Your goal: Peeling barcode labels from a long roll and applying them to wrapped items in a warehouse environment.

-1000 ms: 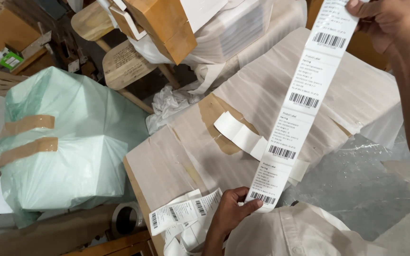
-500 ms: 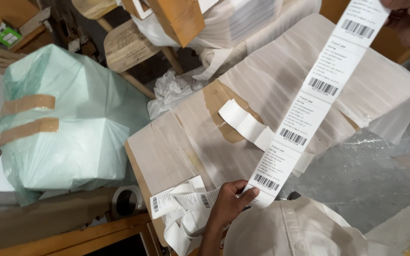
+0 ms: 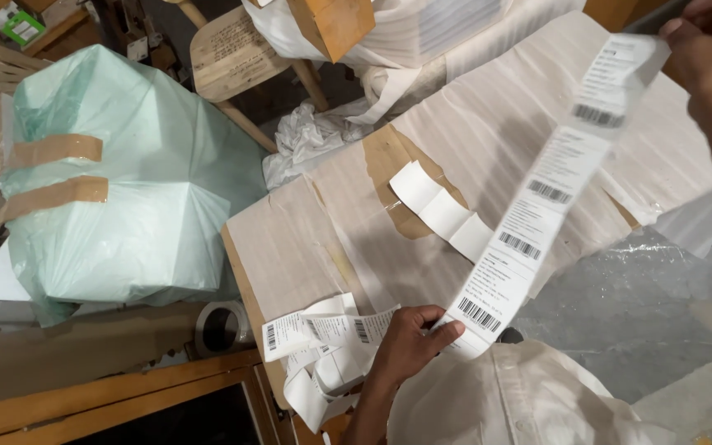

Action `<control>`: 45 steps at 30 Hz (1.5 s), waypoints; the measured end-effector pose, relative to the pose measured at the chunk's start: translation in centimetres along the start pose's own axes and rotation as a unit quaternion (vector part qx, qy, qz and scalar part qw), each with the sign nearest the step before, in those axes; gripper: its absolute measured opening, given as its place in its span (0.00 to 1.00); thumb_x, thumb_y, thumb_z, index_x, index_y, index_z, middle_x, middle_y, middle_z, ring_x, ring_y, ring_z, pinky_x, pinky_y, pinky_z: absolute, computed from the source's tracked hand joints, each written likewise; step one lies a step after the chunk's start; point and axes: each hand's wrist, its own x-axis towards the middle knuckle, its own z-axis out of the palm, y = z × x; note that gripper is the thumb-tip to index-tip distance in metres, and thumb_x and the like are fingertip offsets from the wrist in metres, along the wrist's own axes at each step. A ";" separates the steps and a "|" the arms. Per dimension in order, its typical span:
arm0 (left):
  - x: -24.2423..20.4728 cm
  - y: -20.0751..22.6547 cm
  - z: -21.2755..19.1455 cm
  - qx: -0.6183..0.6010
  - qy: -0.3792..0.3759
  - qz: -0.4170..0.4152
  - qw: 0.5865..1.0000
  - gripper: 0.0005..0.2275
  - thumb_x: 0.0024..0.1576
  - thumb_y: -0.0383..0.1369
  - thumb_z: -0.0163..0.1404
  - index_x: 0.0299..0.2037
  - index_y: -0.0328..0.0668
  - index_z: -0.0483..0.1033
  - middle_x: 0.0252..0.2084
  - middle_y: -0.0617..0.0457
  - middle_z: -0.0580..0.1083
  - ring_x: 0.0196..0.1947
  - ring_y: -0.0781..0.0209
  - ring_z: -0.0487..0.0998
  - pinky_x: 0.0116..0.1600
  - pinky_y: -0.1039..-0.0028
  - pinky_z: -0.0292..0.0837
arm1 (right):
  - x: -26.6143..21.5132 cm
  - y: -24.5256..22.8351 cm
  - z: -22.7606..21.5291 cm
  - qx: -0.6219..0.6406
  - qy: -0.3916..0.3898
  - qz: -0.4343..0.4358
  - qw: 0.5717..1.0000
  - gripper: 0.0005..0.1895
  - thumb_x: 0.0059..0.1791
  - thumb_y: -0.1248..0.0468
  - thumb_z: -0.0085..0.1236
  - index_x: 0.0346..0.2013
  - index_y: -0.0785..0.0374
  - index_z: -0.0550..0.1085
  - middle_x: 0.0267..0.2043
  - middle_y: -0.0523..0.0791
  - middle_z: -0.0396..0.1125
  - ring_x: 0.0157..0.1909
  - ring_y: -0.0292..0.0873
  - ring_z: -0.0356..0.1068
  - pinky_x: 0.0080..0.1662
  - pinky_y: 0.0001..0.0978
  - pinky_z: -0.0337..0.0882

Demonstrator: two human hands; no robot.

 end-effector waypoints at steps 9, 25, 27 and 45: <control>0.2 3.8 0.6 0.042 -0.011 0.025 0.999 0.11 0.56 0.37 0.61 0.40 0.36 0.84 0.28 0.54 0.79 0.27 0.73 0.74 0.33 0.76 0.69 | -15.9 -16.4 10.0 -0.057 -0.554 -0.078 0.827 0.18 0.39 0.59 0.72 0.42 0.59 0.81 0.48 0.44 0.76 0.55 0.45 0.70 0.58 0.42 0.67; -0.8 6.4 0.3 0.149 0.040 0.081 0.985 0.08 0.58 0.35 0.60 0.37 0.37 0.83 0.21 0.52 0.75 0.18 0.68 0.68 0.26 0.73 0.64 | -18.7 -16.4 10.8 -0.026 -0.647 0.204 0.734 0.07 0.44 0.65 0.67 0.29 0.67 0.78 0.26 0.45 0.71 0.32 0.38 0.70 0.38 0.33 0.72; -0.8 6.3 0.4 0.137 0.051 0.099 0.984 0.08 0.57 0.35 0.61 0.36 0.37 0.84 0.21 0.52 0.76 0.18 0.68 0.69 0.26 0.73 0.64 | -18.9 -17.3 10.8 -0.047 -0.633 0.208 0.744 0.05 0.44 0.68 0.64 0.29 0.67 0.78 0.25 0.45 0.71 0.31 0.39 0.70 0.36 0.33 0.71; -0.7 5.9 0.6 0.127 0.015 0.109 0.986 0.07 0.57 0.32 0.60 0.36 0.36 0.85 0.23 0.51 0.78 0.18 0.70 0.73 0.25 0.75 0.66 | -22.6 -15.5 11.0 -0.028 -0.537 0.261 0.802 0.06 0.35 0.79 0.53 0.18 0.70 0.75 0.18 0.45 0.69 0.21 0.38 0.65 0.26 0.35 0.65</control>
